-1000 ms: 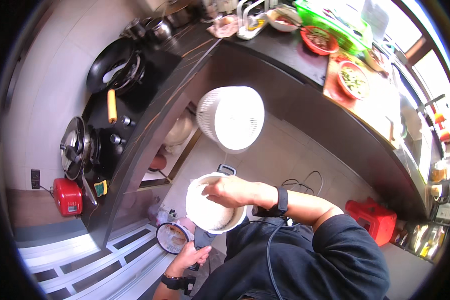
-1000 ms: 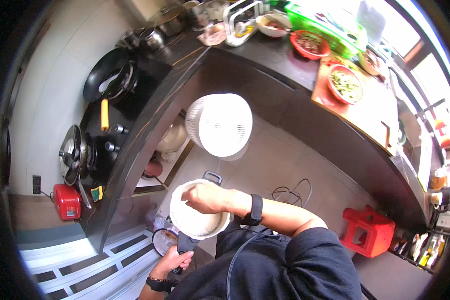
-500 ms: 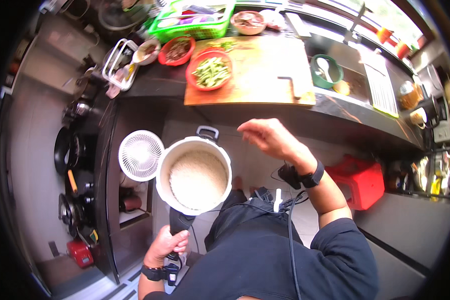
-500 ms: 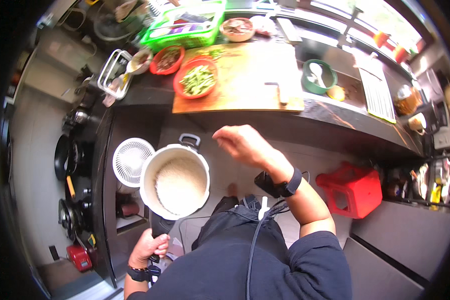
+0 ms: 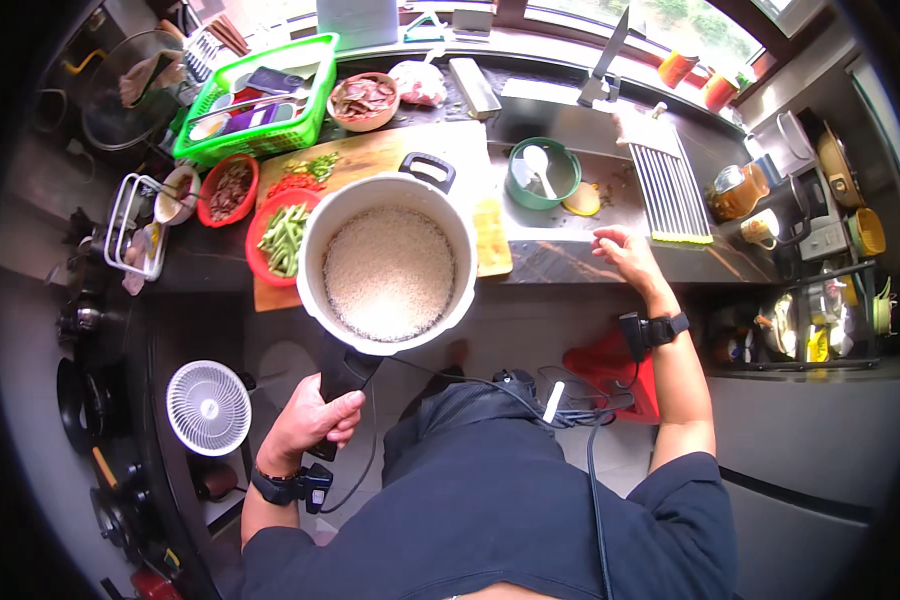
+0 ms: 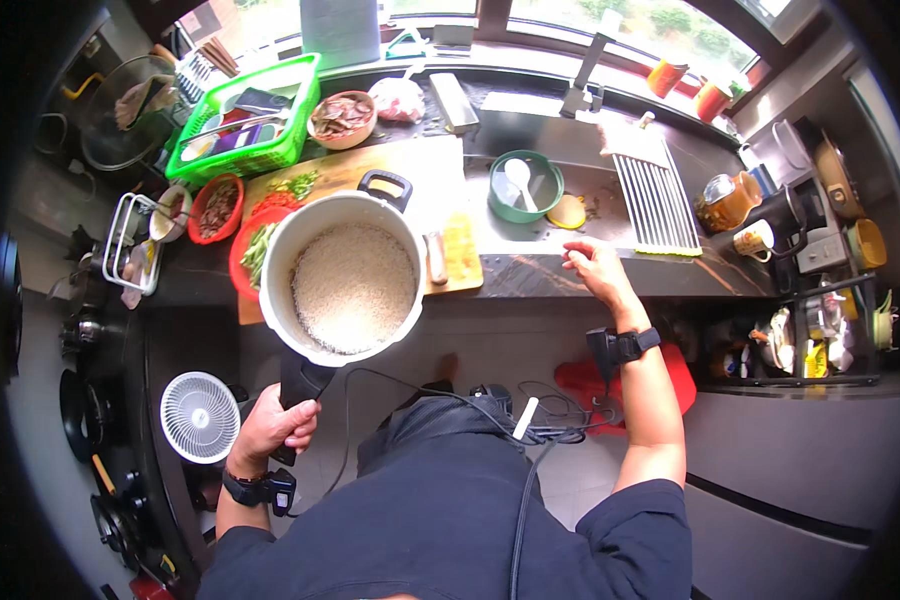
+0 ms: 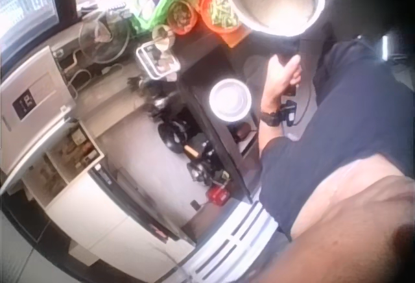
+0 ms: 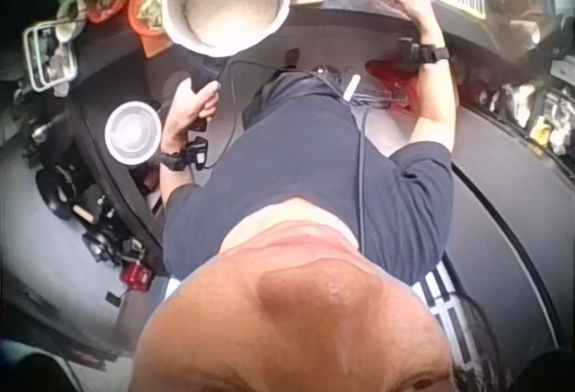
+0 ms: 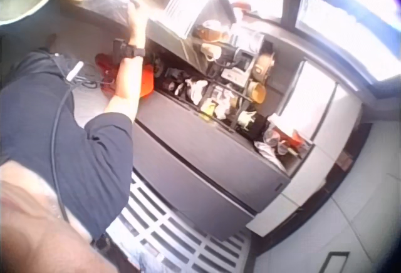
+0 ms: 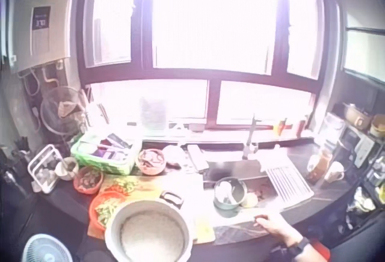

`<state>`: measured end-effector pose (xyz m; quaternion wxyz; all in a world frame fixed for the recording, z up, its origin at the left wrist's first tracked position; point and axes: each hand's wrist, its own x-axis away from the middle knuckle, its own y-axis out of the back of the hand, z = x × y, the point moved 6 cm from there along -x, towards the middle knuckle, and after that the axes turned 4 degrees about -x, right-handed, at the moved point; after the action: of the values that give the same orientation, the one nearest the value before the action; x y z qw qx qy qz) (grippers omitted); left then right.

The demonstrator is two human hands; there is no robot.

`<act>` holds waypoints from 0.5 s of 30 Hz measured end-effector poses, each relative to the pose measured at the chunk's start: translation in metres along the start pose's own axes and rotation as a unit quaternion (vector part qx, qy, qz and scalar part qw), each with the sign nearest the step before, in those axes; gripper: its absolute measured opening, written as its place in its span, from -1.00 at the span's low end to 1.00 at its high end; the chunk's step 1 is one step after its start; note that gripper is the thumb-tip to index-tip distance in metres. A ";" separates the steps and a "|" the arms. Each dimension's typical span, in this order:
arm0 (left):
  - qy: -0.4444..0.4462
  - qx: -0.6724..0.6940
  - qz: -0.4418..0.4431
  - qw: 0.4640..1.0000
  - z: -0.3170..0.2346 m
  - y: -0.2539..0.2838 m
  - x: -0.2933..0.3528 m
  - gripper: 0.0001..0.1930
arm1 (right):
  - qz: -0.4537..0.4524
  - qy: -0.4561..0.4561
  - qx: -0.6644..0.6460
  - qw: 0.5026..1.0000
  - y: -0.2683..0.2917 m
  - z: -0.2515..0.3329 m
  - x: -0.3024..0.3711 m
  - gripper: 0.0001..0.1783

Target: The person slices meat with a cleaver on a wooden board and then scrubs the inside of a pot with steel wool. Next, the person scoops rice into the pot and rinses the rice under a faucet by hand.

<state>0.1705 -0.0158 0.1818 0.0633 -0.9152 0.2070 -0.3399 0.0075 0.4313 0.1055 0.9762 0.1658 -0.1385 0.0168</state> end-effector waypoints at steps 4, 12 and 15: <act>0.018 -0.007 0.030 0.999 -0.021 -0.010 -0.055 -0.78 | 0.014 0.005 0.102 0.995 0.016 -0.005 -0.042 -0.70; 0.047 0.022 -0.002 0.999 -0.037 -0.039 -0.098 -0.77 | 0.166 0.025 0.272 0.948 -0.018 -0.055 -0.187 -0.64; 0.049 0.061 -0.045 0.996 -0.037 -0.057 -0.102 -0.78 | 0.170 0.064 0.308 0.934 -0.048 -0.078 -0.247 -0.66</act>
<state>0.0962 0.0803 0.1635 0.0934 -0.9004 0.1474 -0.3984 -0.2059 0.4151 -0.0489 0.8667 0.4307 -0.0898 0.2349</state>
